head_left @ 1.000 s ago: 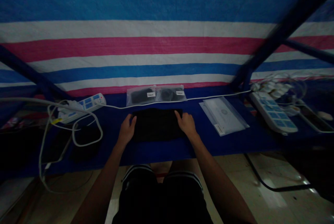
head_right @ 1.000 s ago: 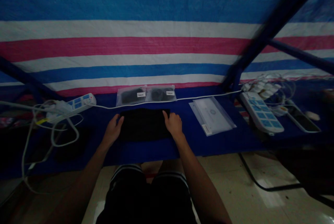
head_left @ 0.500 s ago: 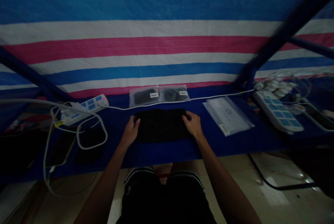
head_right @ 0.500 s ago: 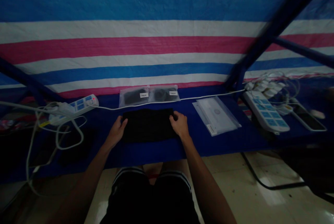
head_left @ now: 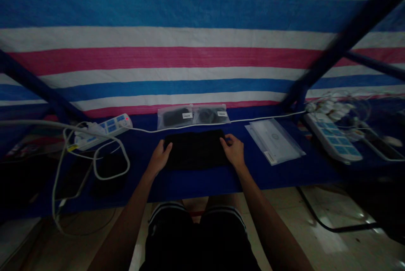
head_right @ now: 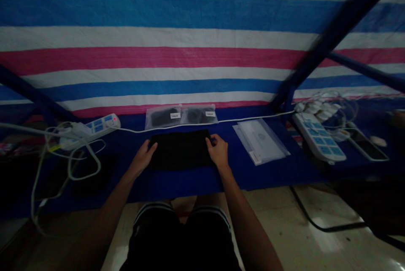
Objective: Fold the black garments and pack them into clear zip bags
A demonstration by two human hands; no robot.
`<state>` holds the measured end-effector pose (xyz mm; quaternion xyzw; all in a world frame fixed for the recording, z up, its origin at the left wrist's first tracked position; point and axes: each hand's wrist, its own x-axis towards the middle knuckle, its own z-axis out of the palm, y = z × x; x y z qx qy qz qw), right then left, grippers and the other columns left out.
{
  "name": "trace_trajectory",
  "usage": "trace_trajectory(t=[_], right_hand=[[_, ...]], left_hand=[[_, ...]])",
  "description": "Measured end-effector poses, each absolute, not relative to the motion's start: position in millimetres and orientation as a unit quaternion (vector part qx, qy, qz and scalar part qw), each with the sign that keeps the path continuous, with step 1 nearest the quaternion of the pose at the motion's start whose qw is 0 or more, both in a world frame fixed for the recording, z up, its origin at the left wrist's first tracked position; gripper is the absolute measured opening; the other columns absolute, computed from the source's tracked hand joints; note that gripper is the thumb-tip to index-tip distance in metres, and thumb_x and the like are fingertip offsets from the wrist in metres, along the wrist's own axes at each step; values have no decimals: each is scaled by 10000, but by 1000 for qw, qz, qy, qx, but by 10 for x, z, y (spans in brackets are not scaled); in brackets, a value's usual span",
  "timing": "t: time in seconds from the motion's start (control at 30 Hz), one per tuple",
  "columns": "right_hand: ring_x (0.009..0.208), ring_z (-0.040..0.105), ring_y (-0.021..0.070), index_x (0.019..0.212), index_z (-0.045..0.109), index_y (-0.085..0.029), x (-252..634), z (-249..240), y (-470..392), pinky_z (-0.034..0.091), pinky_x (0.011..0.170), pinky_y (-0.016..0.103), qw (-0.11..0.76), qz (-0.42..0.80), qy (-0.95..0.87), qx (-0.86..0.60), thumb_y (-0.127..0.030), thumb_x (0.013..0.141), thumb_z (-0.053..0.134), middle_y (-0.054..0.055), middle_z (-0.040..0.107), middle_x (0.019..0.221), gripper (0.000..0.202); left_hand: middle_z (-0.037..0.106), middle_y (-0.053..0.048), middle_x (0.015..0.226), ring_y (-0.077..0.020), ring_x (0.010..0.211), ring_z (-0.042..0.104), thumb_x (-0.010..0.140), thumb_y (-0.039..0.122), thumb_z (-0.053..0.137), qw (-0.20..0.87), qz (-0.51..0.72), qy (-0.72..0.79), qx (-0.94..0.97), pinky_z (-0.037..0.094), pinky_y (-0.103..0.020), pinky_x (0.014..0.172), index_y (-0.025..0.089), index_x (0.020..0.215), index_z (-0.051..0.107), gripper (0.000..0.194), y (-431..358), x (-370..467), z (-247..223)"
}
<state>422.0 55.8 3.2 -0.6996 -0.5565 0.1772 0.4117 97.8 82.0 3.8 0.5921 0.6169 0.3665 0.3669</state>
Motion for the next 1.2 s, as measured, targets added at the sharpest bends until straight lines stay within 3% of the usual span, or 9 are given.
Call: trace_trajectory(t=[0.2,0.4,0.53,0.63,0.87,1.07,1.2], right_hand=[[497,576,193,890,671,-208,4205,36,559,418,583,298,421,169,-548,-703,-597,892,574,-5,625,554,400],[497,577,194,914,679,-204,4205,35,554,415,569,295,427,167,-544,-703,-576,889,585,-7,617,546,384],[502,580,196,953,679,-197,4205,32,550,431,582,296,433,167,-543,-700,-571,891,577,-11,616,548,393],[521,595,200,988,679,-192,4204,25,553,446,599,299,438,166,-540,-699,-566,889,576,-3,636,571,400],[500,567,197,977,672,-198,4220,-8,571,416,593,305,442,167,-540,-696,-552,894,559,-8,622,556,381],[480,556,201,967,672,-208,4224,-48,591,408,579,314,452,170,-530,-697,-564,885,557,-7,625,554,383],[518,589,211,979,670,-215,4221,-50,591,452,637,332,466,167,-524,-693,-550,878,574,-3,644,581,363]], left_hand=[[643,4,790,-204,743,643,921,529,585,385,384,615,571,512,-307,699,209,975,588,324,796,949,20],[660,-12,826,-227,772,684,891,608,588,409,407,606,548,542,-329,681,220,1058,544,424,756,990,27],[733,-61,1061,-239,932,755,853,577,646,456,431,559,542,609,-355,779,241,1364,358,676,602,1050,60],[702,-95,1229,-247,1045,753,828,498,710,472,452,515,554,618,-360,844,261,1433,304,766,497,1056,89],[692,-80,1080,-242,1006,724,906,428,635,374,460,542,596,586,-292,729,211,1356,509,516,541,995,45],[726,-80,1128,-264,1119,678,911,336,614,323,445,550,628,578,-352,867,216,1075,722,231,582,983,0],[724,-74,1098,-250,1063,690,929,311,580,303,443,548,642,584,-364,886,227,1033,778,239,561,990,-19]])
